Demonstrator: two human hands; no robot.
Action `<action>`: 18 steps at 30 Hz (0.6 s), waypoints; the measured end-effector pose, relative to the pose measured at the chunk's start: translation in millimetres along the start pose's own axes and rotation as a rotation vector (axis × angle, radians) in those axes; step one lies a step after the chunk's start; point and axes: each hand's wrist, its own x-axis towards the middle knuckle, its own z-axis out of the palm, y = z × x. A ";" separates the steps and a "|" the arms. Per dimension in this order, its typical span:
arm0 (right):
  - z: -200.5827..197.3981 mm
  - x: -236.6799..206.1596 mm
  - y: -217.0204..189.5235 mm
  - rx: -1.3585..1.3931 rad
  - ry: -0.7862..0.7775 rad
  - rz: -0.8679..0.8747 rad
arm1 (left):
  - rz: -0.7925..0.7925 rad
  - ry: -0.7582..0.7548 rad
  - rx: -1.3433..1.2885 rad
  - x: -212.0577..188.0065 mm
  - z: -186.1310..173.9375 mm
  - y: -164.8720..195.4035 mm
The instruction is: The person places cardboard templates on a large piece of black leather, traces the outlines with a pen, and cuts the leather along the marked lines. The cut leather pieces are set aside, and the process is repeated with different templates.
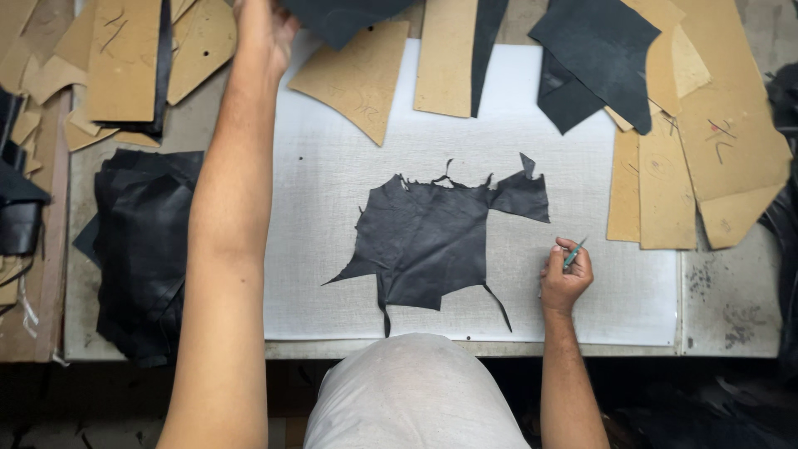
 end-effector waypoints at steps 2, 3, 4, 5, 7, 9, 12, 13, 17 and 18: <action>-1.1 1.4 2.5 0.001 -0.001 -0.023 | 0.111 -0.026 0.118 -15.3 -8.9 -18.8; -2.4 1.9 3.8 0.000 -0.001 -0.033 | 0.240 -0.063 0.324 -28.5 -15.2 -31.5; -3.6 2.3 5.1 0.007 0.002 -0.034 | 0.259 0.001 0.638 -40.7 -20.1 -44.5; -4.8 2.8 6.3 0.017 0.000 -0.038 | 0.168 0.150 0.937 -52.5 -25.4 -56.4; -6.9 3.3 7.8 0.026 -0.008 -0.044 | 0.060 0.308 1.261 -64.0 -30.6 -71.8; -7.4 4.1 7.7 0.025 -0.025 -0.055 | 0.034 0.329 1.313 -69.2 -35.0 -77.0; -8.1 3.2 4.0 -0.015 -0.047 -0.085 | -0.066 0.337 1.258 -65.7 -26.9 -71.7; -6.5 5.7 1.8 -0.016 -0.046 -0.090 | -0.044 0.309 1.070 -63.3 -19.8 -66.3; -7.4 -3.6 -3.6 -0.024 -0.040 -0.071 | -0.114 0.258 0.435 -71.8 -4.5 -59.5; -6.6 -1.4 -6.1 -0.026 -0.045 -0.071 | -0.072 0.233 0.310 -75.0 -0.4 -56.8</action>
